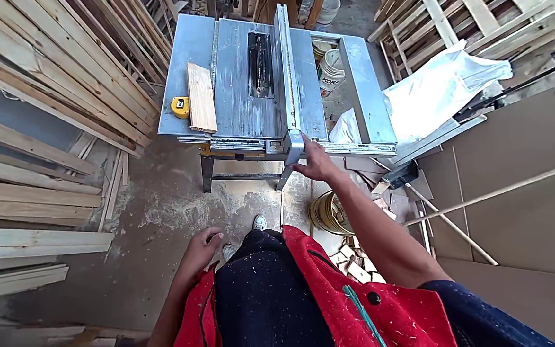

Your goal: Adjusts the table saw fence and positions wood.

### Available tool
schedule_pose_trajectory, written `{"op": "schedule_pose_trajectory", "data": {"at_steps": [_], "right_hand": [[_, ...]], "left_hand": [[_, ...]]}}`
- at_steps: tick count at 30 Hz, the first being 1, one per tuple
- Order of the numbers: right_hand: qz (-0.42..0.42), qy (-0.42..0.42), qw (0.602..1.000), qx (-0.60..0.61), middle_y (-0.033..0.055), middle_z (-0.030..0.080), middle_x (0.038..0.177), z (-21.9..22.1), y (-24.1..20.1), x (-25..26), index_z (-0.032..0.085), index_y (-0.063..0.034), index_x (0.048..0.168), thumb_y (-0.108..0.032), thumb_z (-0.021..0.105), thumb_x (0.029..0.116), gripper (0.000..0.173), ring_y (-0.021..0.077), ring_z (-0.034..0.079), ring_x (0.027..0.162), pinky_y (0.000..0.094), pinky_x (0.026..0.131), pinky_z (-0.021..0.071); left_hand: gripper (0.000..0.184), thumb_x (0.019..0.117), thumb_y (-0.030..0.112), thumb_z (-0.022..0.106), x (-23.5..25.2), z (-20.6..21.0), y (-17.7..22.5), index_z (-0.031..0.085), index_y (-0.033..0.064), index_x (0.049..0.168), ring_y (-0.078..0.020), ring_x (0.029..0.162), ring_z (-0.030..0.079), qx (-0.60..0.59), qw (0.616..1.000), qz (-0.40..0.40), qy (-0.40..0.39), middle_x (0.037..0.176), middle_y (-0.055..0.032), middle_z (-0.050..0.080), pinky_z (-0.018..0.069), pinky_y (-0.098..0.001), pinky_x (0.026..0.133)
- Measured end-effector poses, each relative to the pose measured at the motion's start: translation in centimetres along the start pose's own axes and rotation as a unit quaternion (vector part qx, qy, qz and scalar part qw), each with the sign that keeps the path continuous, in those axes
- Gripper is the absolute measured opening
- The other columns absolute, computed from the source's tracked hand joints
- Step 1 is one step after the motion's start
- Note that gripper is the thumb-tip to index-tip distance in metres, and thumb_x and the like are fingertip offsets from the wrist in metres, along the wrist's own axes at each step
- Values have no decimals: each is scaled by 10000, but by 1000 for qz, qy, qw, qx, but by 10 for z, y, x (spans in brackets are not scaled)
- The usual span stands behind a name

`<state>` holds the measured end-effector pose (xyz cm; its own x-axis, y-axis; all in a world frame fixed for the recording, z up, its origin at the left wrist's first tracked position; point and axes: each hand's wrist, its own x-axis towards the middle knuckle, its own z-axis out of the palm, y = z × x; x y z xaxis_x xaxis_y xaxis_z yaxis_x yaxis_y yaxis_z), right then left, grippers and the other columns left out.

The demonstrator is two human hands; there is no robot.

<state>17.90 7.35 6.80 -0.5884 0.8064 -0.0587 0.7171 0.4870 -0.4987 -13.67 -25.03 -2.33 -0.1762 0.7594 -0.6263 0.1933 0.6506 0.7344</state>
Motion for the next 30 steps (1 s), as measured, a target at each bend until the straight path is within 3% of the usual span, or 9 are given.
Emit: {"op": "schedule_pose_trajectory", "data": {"at_steps": [2,5,10,12,15,17,22,27,30], "right_hand": [[7,-10,1000,-11,197,424,1588,8,-3,4,122,-5,1626,-437,828,824,1153,328,415,1475,579,1272,165],[-9,-7,1000,13,160,480,1556,13,10,-1,115,-12,1629,-448,846,800,1188,289,446,1457,592,1263,179],[-48,8,998,48,94,514,1544,-6,42,-2,244,-30,1603,-257,864,816,1027,270,445,1457,536,1266,233],[-69,21,997,40,100,507,1545,-10,54,5,326,-72,1587,-276,849,834,940,292,445,1449,532,1232,304],[-89,38,995,34,118,448,1584,-8,67,12,379,-109,1574,-474,823,824,945,308,367,1500,548,1235,294],[-105,37,993,40,106,447,1592,-4,72,14,372,-92,1574,-518,770,862,920,277,340,1522,558,1269,201],[-135,68,988,36,57,448,1604,16,75,15,375,-122,1585,-467,621,987,733,271,280,1553,647,1258,63],[-141,83,986,11,98,462,1592,24,65,16,401,-93,1572,-419,574,1019,665,294,300,1546,680,1236,9],[-135,99,986,14,112,473,1582,29,62,16,413,-79,1565,-397,576,1018,654,307,317,1538,683,1234,9]], "left_hand": [[339,1037,304,616,-4,-2,39,661,98,1301,-234,994,730,23,1000,20,1,1115,-104,736,600,-469,915],[344,1046,306,600,15,0,100,663,86,1303,-234,1000,714,71,994,81,23,1127,-110,727,577,-500,934],[390,1045,271,585,69,18,185,620,65,1375,-255,1135,672,119,969,205,65,1305,-140,655,547,-488,1006],[453,1050,249,567,96,32,205,543,75,1468,-266,1197,652,119,965,228,56,1409,-159,592,540,-480,1037],[533,1053,220,553,126,57,215,435,112,1562,-300,1257,611,118,965,231,47,1471,-185,524,514,-494,1067],[554,1057,198,551,135,68,211,401,131,1586,-307,1285,584,110,962,244,48,1451,-195,529,491,-496,1091],[567,1067,219,533,144,70,198,370,217,1610,-281,1359,525,118,954,272,42,1499,-155,504,453,-515,1123],[587,1084,128,493,77,68,242,285,134,1633,-341,1397,502,102,972,210,27,1622,-158,383,460,-521,1099],[535,1083,142,494,100,67,226,362,113,1601,-321,1325,573,89,966,242,35,1540,-176,488,494,-490,1069]]}}
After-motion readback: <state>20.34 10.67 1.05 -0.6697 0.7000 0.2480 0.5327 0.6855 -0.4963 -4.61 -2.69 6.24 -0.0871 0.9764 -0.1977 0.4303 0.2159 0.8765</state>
